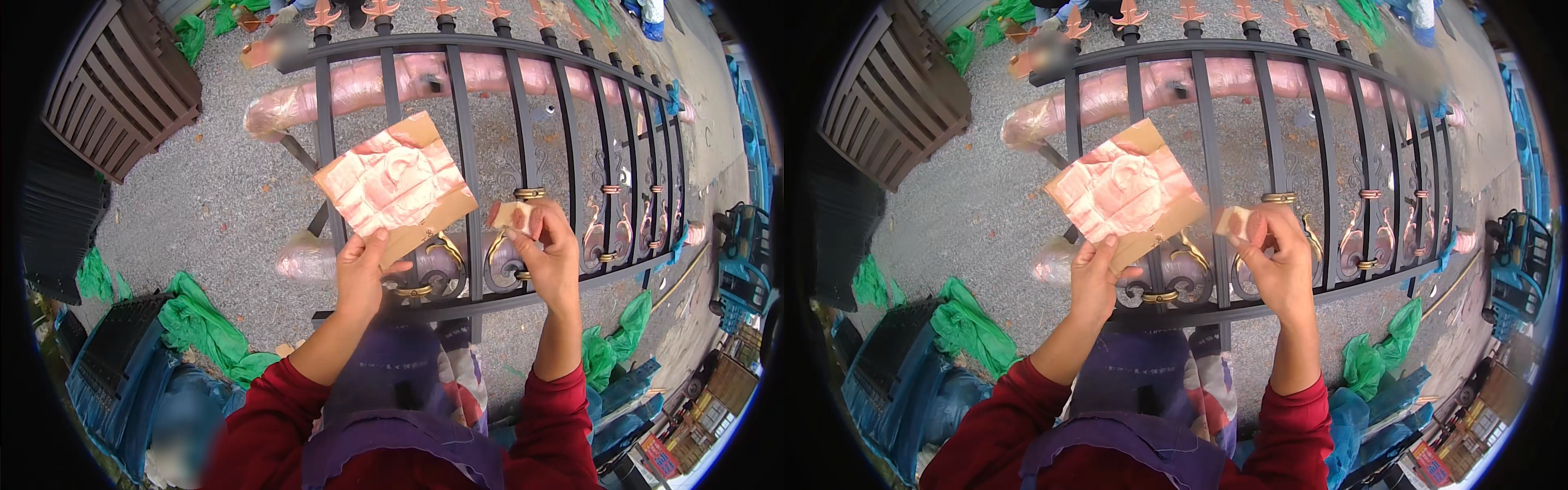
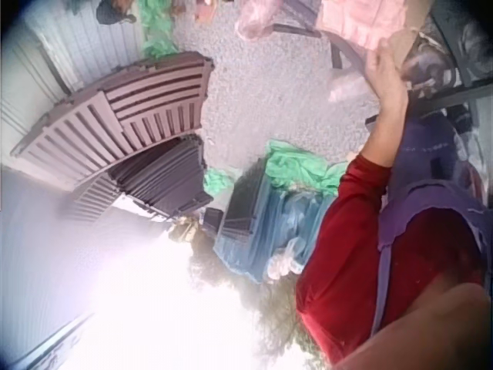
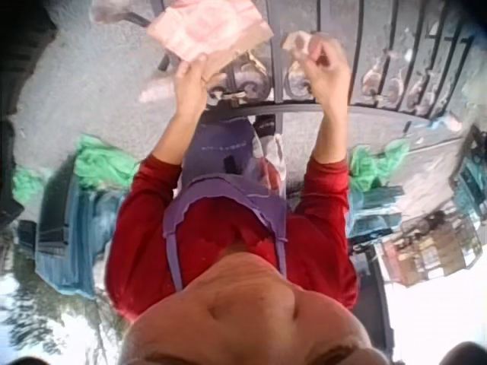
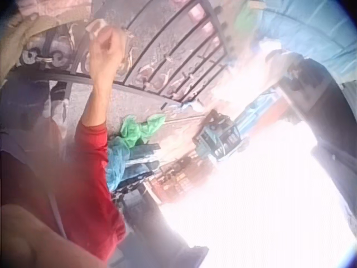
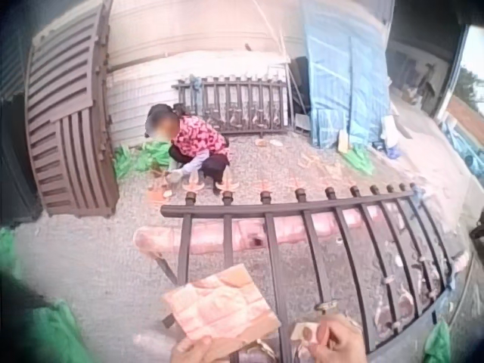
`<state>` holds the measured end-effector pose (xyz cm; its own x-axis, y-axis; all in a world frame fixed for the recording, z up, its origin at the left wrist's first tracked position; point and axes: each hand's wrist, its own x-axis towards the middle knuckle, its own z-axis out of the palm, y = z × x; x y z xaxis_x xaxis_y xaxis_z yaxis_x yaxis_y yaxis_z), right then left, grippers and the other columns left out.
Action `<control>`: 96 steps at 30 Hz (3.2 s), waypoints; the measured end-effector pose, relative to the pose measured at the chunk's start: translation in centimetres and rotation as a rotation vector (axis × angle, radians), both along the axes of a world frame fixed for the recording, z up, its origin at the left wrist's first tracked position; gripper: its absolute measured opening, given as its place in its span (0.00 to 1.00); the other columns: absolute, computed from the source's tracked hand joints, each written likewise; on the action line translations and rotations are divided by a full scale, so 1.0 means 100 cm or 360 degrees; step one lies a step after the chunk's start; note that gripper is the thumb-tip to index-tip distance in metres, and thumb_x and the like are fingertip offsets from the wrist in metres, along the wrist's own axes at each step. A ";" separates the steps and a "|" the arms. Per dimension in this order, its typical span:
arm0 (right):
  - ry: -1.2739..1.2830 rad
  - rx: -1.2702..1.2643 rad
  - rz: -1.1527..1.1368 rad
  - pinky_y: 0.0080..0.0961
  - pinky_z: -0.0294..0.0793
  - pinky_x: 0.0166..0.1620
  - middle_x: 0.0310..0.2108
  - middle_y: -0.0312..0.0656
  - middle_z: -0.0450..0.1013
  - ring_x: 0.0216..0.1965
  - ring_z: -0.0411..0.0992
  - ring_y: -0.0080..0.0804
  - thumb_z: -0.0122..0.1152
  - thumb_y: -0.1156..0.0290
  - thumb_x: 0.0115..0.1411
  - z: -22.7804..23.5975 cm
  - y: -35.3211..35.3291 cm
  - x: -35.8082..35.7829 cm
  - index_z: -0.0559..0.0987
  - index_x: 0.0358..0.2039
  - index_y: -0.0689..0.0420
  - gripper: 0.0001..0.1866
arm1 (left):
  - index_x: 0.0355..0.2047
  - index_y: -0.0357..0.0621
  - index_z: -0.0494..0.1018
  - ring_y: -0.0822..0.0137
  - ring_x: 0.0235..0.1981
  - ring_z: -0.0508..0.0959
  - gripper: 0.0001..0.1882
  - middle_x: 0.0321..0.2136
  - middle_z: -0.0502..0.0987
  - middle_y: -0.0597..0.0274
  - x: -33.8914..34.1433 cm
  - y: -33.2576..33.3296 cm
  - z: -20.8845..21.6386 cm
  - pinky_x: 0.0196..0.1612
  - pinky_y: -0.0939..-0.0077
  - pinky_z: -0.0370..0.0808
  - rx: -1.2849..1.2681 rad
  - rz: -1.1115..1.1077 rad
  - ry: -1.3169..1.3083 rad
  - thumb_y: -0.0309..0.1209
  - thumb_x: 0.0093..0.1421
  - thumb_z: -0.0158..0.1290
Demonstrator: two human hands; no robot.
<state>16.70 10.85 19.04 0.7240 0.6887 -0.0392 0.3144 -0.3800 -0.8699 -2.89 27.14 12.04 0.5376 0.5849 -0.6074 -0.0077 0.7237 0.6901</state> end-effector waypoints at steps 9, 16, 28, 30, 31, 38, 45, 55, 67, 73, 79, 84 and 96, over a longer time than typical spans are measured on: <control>0.0043 0.0251 -0.0434 0.24 0.75 0.41 0.42 0.43 0.76 0.38 0.74 0.28 0.71 0.77 0.57 -0.087 0.047 -0.020 0.81 0.45 0.62 0.15 | 0.45 0.31 0.76 0.64 0.40 0.84 0.13 0.42 0.82 0.51 0.042 -0.017 -0.051 0.37 0.69 0.87 0.0240 -0.0176 0.0027 0.32 0.71 0.52; -0.0033 0.0160 -0.0614 0.18 0.72 0.36 0.42 0.38 0.74 0.36 0.71 0.20 0.68 0.80 0.59 -0.120 0.046 -0.015 0.79 0.43 0.66 0.12 | 0.48 0.30 0.76 0.66 0.40 0.83 0.12 0.43 0.81 0.53 0.060 -0.032 -0.072 0.40 0.70 0.86 0.0465 -0.0361 0.0008 0.28 0.71 0.52; 0.0442 0.0099 -0.0798 0.21 0.71 0.38 0.38 0.37 0.73 0.36 0.70 0.23 0.69 0.77 0.57 -0.125 -0.087 0.021 0.78 0.40 0.62 0.11 | 0.45 0.37 0.73 0.66 0.39 0.85 0.11 0.42 0.82 0.56 0.122 -0.028 -0.093 0.37 0.72 0.86 0.0437 -0.0256 -0.0033 0.33 0.71 0.51; 0.0381 0.0176 -0.1000 0.20 0.71 0.40 0.39 0.33 0.73 0.38 0.71 0.20 0.67 0.76 0.61 -0.135 -0.137 0.035 0.78 0.44 0.60 0.12 | 0.46 0.37 0.73 0.66 0.40 0.84 0.12 0.42 0.82 0.56 0.151 -0.026 -0.088 0.38 0.71 0.86 0.0468 -0.0215 -0.0117 0.34 0.71 0.52; 0.0450 0.0272 -0.1154 0.20 0.72 0.43 0.40 0.33 0.74 0.40 0.72 0.20 0.66 0.76 0.62 -0.133 -0.154 0.044 0.78 0.46 0.61 0.12 | 0.46 0.37 0.73 0.67 0.41 0.84 0.12 0.42 0.81 0.56 0.165 -0.026 -0.089 0.38 0.71 0.86 0.0491 -0.0197 -0.0152 0.34 0.71 0.52; -0.0061 -0.0151 -0.1169 0.24 0.74 0.44 0.39 0.37 0.76 0.39 0.74 0.23 0.65 0.77 0.62 -0.147 -0.224 0.139 0.79 0.46 0.62 0.12 | 0.44 0.36 0.71 0.64 0.39 0.84 0.12 0.41 0.81 0.54 0.226 -0.021 -0.124 0.35 0.68 0.87 0.0663 -0.0161 -0.0317 0.34 0.71 0.51; -0.0615 -0.0552 -0.0520 0.33 0.74 0.39 0.35 0.45 0.73 0.33 0.75 0.43 0.64 0.80 0.53 -0.159 -0.203 0.190 0.80 0.42 0.60 0.14 | 0.47 0.34 0.71 0.63 0.41 0.84 0.14 0.41 0.80 0.54 0.229 -0.023 -0.136 0.35 0.67 0.86 0.0820 -0.0101 -0.0288 0.34 0.71 0.52; -0.0726 -0.0763 -0.0386 0.36 0.73 0.38 0.30 0.43 0.72 0.32 0.73 0.44 0.65 0.78 0.49 -0.146 -0.203 0.206 0.80 0.38 0.61 0.13 | 0.46 0.34 0.71 0.63 0.41 0.84 0.12 0.40 0.80 0.55 0.226 -0.021 -0.141 0.36 0.64 0.86 0.0866 -0.0075 -0.0331 0.33 0.71 0.51; -0.0603 -0.0465 -0.0778 0.28 0.71 0.36 0.30 0.42 0.72 0.27 0.68 0.32 0.70 0.72 0.52 -0.154 -0.213 0.209 0.81 0.39 0.61 0.14 | 0.45 0.35 0.72 0.63 0.40 0.84 0.12 0.39 0.80 0.54 0.227 -0.023 -0.137 0.37 0.64 0.86 0.0826 -0.0036 -0.0345 0.32 0.71 0.51; -0.0692 -0.0484 -0.0876 0.29 0.71 0.36 0.30 0.41 0.72 0.29 0.69 0.32 0.71 0.72 0.55 -0.162 -0.220 0.207 0.80 0.38 0.62 0.12 | 0.44 0.34 0.72 0.62 0.38 0.84 0.12 0.38 0.80 0.53 0.225 -0.022 -0.138 0.35 0.64 0.86 0.0840 -0.0060 -0.0297 0.34 0.71 0.49; -0.0944 -0.0478 -0.0821 0.32 0.73 0.40 0.32 0.42 0.73 0.33 0.70 0.36 0.70 0.70 0.55 -0.165 -0.205 0.237 0.81 0.41 0.60 0.14 | 0.44 0.34 0.72 0.61 0.38 0.84 0.13 0.38 0.81 0.53 0.226 -0.021 -0.139 0.33 0.64 0.86 0.0861 -0.0078 -0.0313 0.34 0.71 0.49; -0.1219 -0.0660 -0.0811 0.38 0.72 0.42 0.35 0.45 0.74 0.37 0.72 0.45 0.67 0.71 0.55 -0.166 -0.209 0.252 0.81 0.39 0.59 0.12 | 0.46 0.33 0.71 0.60 0.38 0.84 0.13 0.40 0.81 0.52 0.227 -0.022 -0.141 0.33 0.64 0.85 0.0860 -0.0035 -0.0291 0.34 0.71 0.50; -0.0581 -0.0676 -0.0783 0.31 0.72 0.36 0.27 0.44 0.72 0.30 0.72 0.36 0.69 0.69 0.53 -0.152 -0.192 0.207 0.80 0.35 0.63 0.13 | 0.46 0.33 0.70 0.60 0.39 0.84 0.13 0.39 0.80 0.52 0.224 -0.018 -0.144 0.35 0.61 0.86 0.0882 -0.0085 -0.0296 0.33 0.71 0.50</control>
